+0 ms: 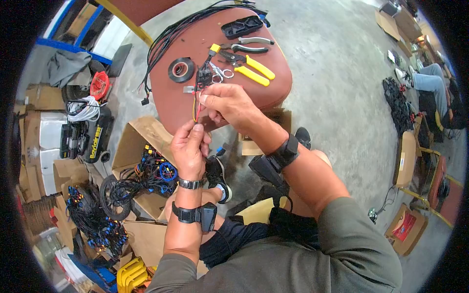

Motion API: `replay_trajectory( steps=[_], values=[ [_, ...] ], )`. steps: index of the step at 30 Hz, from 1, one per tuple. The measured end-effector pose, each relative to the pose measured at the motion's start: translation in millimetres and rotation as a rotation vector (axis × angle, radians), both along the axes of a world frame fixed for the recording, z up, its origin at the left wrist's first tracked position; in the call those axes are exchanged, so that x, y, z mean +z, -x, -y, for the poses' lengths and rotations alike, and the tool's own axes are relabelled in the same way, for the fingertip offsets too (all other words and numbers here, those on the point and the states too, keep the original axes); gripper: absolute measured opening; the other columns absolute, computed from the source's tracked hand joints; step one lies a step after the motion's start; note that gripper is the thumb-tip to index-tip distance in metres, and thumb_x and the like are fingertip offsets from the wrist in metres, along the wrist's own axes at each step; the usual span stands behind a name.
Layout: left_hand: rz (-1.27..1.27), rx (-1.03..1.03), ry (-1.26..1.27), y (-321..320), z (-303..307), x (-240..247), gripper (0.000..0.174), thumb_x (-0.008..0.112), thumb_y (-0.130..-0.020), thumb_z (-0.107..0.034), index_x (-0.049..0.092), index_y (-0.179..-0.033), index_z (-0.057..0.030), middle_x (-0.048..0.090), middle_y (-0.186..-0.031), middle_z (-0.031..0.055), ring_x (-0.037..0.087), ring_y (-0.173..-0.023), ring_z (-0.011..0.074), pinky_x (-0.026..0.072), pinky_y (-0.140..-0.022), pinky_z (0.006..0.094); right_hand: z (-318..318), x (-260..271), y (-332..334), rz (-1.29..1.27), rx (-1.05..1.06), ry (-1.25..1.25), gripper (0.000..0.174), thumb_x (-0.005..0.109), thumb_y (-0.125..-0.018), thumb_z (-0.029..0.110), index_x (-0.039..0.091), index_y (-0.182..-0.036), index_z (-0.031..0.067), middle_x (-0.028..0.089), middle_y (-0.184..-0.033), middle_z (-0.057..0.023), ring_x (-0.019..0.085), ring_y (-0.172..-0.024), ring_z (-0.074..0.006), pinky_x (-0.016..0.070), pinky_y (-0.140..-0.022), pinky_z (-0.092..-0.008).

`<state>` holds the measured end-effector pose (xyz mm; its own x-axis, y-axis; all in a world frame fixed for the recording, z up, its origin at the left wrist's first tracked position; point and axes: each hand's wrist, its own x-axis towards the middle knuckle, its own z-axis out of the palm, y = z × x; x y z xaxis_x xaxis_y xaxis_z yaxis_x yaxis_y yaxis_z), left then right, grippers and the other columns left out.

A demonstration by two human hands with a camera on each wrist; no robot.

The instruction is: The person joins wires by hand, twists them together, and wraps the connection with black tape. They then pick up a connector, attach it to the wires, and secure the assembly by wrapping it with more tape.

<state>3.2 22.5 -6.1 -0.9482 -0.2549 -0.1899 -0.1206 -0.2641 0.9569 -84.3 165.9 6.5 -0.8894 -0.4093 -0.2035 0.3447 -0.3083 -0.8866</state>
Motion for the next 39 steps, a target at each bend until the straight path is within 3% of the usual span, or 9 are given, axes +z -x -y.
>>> replay_trajectory(
  steps=[6, 9, 12, 15, 24, 31, 39],
  values=[
    [-0.016, -0.009, -0.054, -0.8, 0.2, 1.1, 0.018, 0.063, -0.097, -0.012, 0.065, -0.112, -0.0017, 0.064, -0.069, 0.0060, 0.048, -0.046, 0.0068, 0.0352, -0.040, 0.0191, 0.2, -1.4, 1.7, 0.065, 0.021, 0.034, 0.015, 0.061, -0.094, 0.018, 0.067, -0.094, 0.0044, 0.058, -0.071, 0.0023, 0.050, -0.062, -0.0042, 0.0397, -0.054, -0.0203],
    [-0.014, -0.013, -0.075, -0.5, 1.6, -0.7, 0.018, 0.062, -0.097, -0.011, 0.065, -0.111, -0.0015, 0.064, -0.070, 0.0061, 0.048, -0.046, 0.0071, 0.0355, -0.040, 0.0192, -0.7, -6.9, 2.9, 0.088, 0.049, 0.088, 0.014, 0.059, -0.098, 0.016, 0.066, -0.098, 0.0038, 0.067, -0.083, -0.0014, 0.055, -0.063, -0.0044, 0.0431, -0.054, -0.0205],
    [-0.012, -0.015, -0.097, -0.8, 1.9, -0.2, 0.017, 0.062, -0.097, -0.011, 0.065, -0.111, -0.0014, 0.064, -0.070, 0.0062, 0.048, -0.047, 0.0074, 0.0359, -0.040, 0.0193, -0.4, -6.8, 2.5, 0.092, 0.052, 0.076, 0.013, 0.058, -0.098, 0.015, 0.065, -0.099, 0.0042, 0.068, -0.085, -0.0016, 0.056, -0.063, -0.0042, 0.0433, -0.054, -0.0200],
    [-0.005, -0.016, -0.109, -0.8, 2.3, -0.1, 0.018, 0.062, -0.097, -0.012, 0.065, -0.111, -0.0013, 0.064, -0.070, 0.0066, 0.049, -0.047, 0.0077, 0.0361, -0.041, 0.0196, 1.2, -2.6, 1.0, 0.079, 0.036, 0.084, 0.012, 0.060, -0.095, 0.017, 0.066, -0.093, 0.0066, 0.065, -0.080, 0.0004, 0.052, -0.064, -0.0035, 0.0413, -0.054, -0.0199],
    [0.028, 0.004, -0.232, 1.1, 6.3, -2.6, 0.019, 0.063, -0.097, -0.014, 0.065, -0.109, -0.0003, 0.064, -0.069, 0.0080, 0.049, -0.046, 0.0087, 0.0354, -0.039, 0.0198, 2.0, -3.3, 1.2, 0.053, 0.062, 0.052, 0.015, 0.058, -0.097, 0.018, 0.064, -0.096, 0.0038, 0.068, -0.085, -0.0019, 0.053, -0.063, -0.0039, 0.0426, -0.053, -0.0199],
    [0.024, 0.012, -0.252, 1.4, 7.9, -3.6, 0.019, 0.064, -0.096, -0.014, 0.066, -0.109, 0.0001, 0.063, -0.068, 0.0076, 0.048, -0.046, 0.0087, 0.0354, -0.039, 0.0197, 1.4, 2.3, -0.4, 0.023, 0.039, -0.029, 0.018, 0.058, -0.098, 0.020, 0.062, -0.095, 0.0031, 0.064, -0.079, -0.0009, 0.055, -0.063, -0.0057, 0.0456, -0.054, -0.0214],
    [0.052, 0.000, -0.139, 1.3, 3.4, 3.6, 0.017, 0.064, -0.096, -0.013, 0.066, -0.107, -0.0003, 0.063, -0.068, 0.0065, 0.048, -0.046, 0.0083, 0.0348, -0.040, 0.0198, -0.5, 1.8, 1.3, 0.086, 0.017, -0.003, 0.018, 0.055, -0.099, 0.019, 0.062, -0.095, 0.0032, 0.061, -0.077, -0.0002, 0.055, -0.062, -0.0058, 0.0446, -0.053, -0.0217]
  ],
)
